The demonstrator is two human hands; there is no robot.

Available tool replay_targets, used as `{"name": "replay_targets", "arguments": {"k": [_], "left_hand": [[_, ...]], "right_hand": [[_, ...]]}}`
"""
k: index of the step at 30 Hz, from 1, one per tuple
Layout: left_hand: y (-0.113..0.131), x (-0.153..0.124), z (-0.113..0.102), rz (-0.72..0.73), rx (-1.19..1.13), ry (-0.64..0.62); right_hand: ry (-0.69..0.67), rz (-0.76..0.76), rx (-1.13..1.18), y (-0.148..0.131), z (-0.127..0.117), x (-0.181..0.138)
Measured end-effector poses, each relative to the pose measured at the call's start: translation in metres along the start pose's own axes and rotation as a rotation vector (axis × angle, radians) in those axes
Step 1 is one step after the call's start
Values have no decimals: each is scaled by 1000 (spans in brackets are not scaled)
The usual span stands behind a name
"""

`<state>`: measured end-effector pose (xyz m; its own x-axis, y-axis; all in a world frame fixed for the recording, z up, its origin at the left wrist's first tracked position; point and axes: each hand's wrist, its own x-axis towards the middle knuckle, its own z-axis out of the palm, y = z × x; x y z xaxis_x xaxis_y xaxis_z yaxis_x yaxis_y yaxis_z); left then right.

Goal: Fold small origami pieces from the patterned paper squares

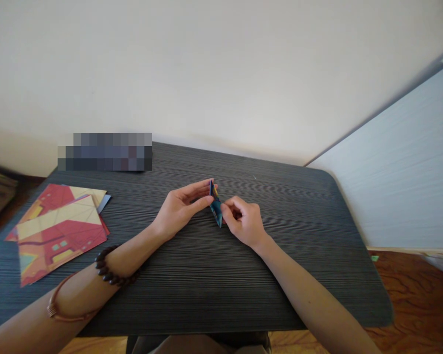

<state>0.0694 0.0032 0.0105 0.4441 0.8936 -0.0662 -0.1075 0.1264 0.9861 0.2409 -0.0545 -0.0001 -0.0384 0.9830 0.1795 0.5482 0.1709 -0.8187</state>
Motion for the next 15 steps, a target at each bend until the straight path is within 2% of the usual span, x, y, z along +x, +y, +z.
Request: {"name": "replay_targets", "arguments": {"k": [3, 8, 11, 15], "left_hand": [[-1, -1, -1, 38, 98, -8], [0, -7, 1, 50, 217, -58], [1, -10, 3, 101, 329, -97], [1, -11, 4, 216, 603, -53]], "right_hand": [[71, -16, -265, -1, 0, -1], [4, -3, -519, -5, -2, 1], [-27, 6, -535, -5, -2, 2], [-24, -11, -467, -3, 2, 0]]}}
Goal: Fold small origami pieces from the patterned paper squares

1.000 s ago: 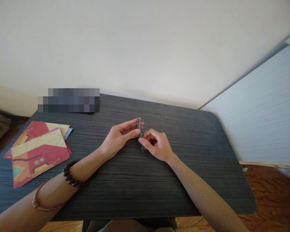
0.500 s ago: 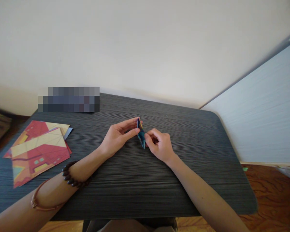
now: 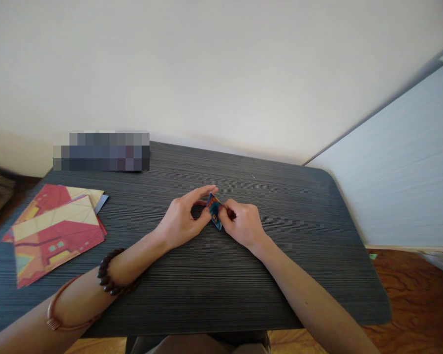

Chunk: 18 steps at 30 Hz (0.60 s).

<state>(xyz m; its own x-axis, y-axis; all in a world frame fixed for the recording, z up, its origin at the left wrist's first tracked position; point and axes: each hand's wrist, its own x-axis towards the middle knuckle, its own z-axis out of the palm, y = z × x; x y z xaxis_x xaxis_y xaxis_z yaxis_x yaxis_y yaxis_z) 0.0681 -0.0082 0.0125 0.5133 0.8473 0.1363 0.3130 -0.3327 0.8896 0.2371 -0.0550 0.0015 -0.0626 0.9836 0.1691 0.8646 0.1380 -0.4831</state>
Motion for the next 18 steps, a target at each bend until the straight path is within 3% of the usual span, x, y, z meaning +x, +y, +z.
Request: {"name": "replay_targets", "arguments": {"k": [5, 11, 18], "left_hand": [[-2, 2, 0, 28, 387, 65], [-2, 2, -2, -19, 715, -30], [-2, 3, -7, -58, 724, -44]], "right_hand": [[18, -21, 24, -1, 3, -1], [9, -17, 1, -2, 3, -1], [-3, 63, -90, -8, 2, 2]]}}
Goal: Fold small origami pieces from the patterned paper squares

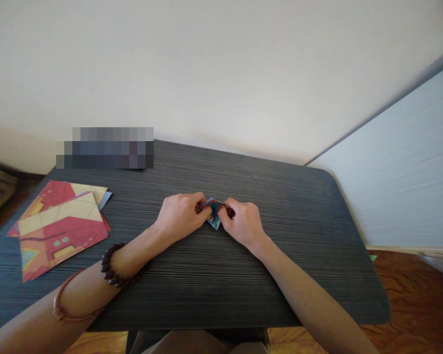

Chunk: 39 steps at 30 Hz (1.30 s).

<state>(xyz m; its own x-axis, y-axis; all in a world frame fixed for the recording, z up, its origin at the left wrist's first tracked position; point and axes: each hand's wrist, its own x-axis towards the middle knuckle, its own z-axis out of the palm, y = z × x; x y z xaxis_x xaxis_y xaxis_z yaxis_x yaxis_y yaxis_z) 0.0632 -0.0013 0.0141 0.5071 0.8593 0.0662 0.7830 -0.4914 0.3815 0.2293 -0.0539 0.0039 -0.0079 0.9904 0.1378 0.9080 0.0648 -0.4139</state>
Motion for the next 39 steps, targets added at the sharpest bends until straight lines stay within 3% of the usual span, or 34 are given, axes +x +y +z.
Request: {"name": "replay_targets", "arguments": {"k": [7, 14, 17, 20, 26, 32, 39], "left_hand": [[0, 0, 0, 186, -49, -68], [0, -1, 2, 168, -32, -68], [-2, 0, 1, 143, -53, -69], [-7, 2, 1, 134, -142, -56], [-11, 6, 1, 62, -526, -62], [-5, 9, -3, -191, -1223, -342], [-12, 11, -5, -314, -1640, -463]], "right_hand": [[-80, -15, -51, -1, -5, 3], [-86, -32, -99, 2, -4, 3], [-94, -60, -21, 6, -5, 2], [-89, -103, 204, 13, -6, 2], [-63, -204, 556, 23, -5, 0], [-1, -266, 755, 28, -2, -1], [42, -258, 796, 30, -3, 1]]}}
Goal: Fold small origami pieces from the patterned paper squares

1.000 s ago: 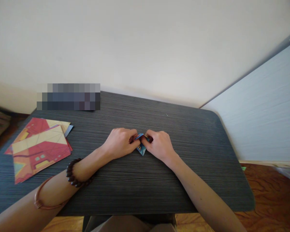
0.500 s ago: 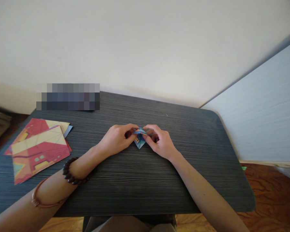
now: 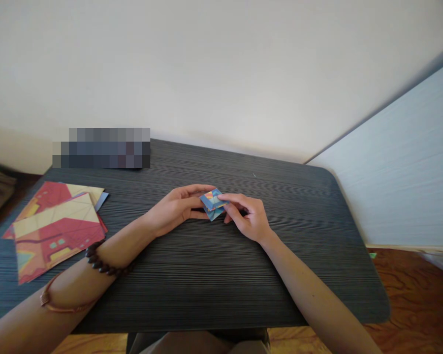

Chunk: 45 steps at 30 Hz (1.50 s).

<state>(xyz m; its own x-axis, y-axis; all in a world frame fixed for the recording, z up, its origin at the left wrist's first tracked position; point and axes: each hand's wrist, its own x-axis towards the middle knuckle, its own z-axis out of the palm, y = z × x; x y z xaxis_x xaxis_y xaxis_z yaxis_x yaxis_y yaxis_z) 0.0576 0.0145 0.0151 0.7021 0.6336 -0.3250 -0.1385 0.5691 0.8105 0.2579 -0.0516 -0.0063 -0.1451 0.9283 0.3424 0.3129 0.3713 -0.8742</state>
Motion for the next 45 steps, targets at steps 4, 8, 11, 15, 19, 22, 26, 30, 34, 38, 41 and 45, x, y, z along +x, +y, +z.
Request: {"name": "replay_targets", "arguments": {"k": [4, 8, 11, 15, 19, 22, 26, 30, 34, 38, 41, 45], "left_hand": [[1, 0, -1, -36, -94, -64], [-1, 1, 0, -3, -11, -6], [-4, 3, -2, 25, 36, 25], [-6, 4, -4, 35, 58, 51], [-7, 4, -2, 48, 73, 60], [-8, 3, -1, 46, 126, 93], [-10, 3, -1, 43, 212, 138], [-10, 2, -1, 55, 273, 159], [-8, 1, 1, 71, 312, 184], [-7, 1, 3, 87, 349, 212], [-7, 1, 3, 79, 355, 207], [-7, 1, 3, 68, 345, 194]], "right_hand": [[8, -2, -1, 1, 1, 0], [-6, -27, -6, 0, 0, 0], [-16, -44, -17, -3, -1, 0], [-13, -13, -37, -4, 0, 2], [14, 114, 2, -3, 3, 2], [12, 198, 54, -2, 4, 1], [-10, 221, 67, -1, 3, 2], [-24, 233, 79, -1, 2, 2], [-45, 234, 94, -1, 1, 2], [-48, 240, 92, -2, 1, 3], [-39, 233, 70, -2, 2, 4], [-39, 211, 68, -1, 2, 4]]}}
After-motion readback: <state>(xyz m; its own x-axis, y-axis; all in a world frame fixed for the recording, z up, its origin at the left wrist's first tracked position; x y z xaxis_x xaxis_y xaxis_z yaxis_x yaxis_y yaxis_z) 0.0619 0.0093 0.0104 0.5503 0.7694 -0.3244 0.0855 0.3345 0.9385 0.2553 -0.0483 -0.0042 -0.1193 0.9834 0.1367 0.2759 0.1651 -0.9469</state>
